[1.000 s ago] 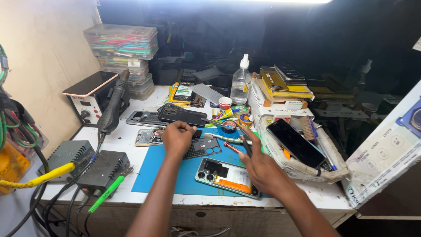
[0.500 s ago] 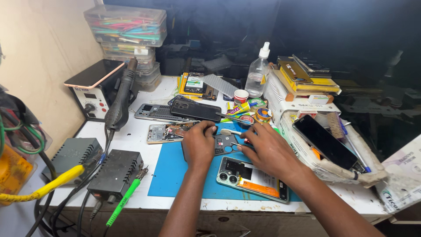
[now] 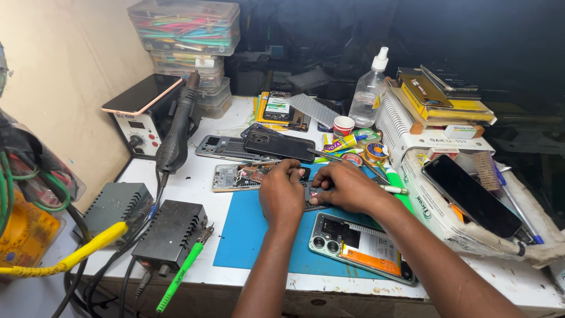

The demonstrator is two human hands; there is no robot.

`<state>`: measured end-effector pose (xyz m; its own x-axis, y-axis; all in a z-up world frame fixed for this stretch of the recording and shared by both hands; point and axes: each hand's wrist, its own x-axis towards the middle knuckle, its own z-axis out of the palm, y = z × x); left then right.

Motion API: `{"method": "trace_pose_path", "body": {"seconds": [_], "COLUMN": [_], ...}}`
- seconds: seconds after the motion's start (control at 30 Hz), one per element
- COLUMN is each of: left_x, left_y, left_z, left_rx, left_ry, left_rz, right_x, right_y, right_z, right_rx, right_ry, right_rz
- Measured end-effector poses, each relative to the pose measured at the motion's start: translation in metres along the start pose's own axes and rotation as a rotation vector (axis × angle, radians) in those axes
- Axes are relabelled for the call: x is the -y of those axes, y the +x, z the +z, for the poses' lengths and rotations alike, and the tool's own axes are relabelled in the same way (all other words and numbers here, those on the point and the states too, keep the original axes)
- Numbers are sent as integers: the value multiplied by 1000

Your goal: The person disassembles a mobile phone using a small screwdriver and removes internal components including the camera module and motherboard from the frame.

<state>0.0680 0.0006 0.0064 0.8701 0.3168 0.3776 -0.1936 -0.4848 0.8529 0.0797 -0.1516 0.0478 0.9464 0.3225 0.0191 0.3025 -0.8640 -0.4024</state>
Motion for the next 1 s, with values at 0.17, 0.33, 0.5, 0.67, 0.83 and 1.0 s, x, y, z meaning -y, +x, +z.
{"method": "trace_pose_path", "body": {"seconds": [0.17, 0.33, 0.5, 0.67, 0.83, 1.0], "left_x": [-5, -8, -11, -7, 9, 18], "left_y": [1, 2, 1, 6, 11, 12], "left_z": [-3, -5, -8, -3, 10, 24], "left_rx": [20, 46, 51, 90, 272, 429], "left_ry": [30, 53, -33, -250, -419, -608], "left_rz": [-37, -69, -72, -116, -181, -181], "right_x": [4, 3, -6, -14, -32, -41], "right_y": [5, 3, 1, 0, 0, 0], "right_z": [-4, -1, 2, -1, -4, 3], "right_rx": [16, 20, 0, -26, -176, -275], "right_ry": [71, 220, 377, 479, 696, 784], "right_rz": [-40, -4, -9, 50, 35, 80]}}
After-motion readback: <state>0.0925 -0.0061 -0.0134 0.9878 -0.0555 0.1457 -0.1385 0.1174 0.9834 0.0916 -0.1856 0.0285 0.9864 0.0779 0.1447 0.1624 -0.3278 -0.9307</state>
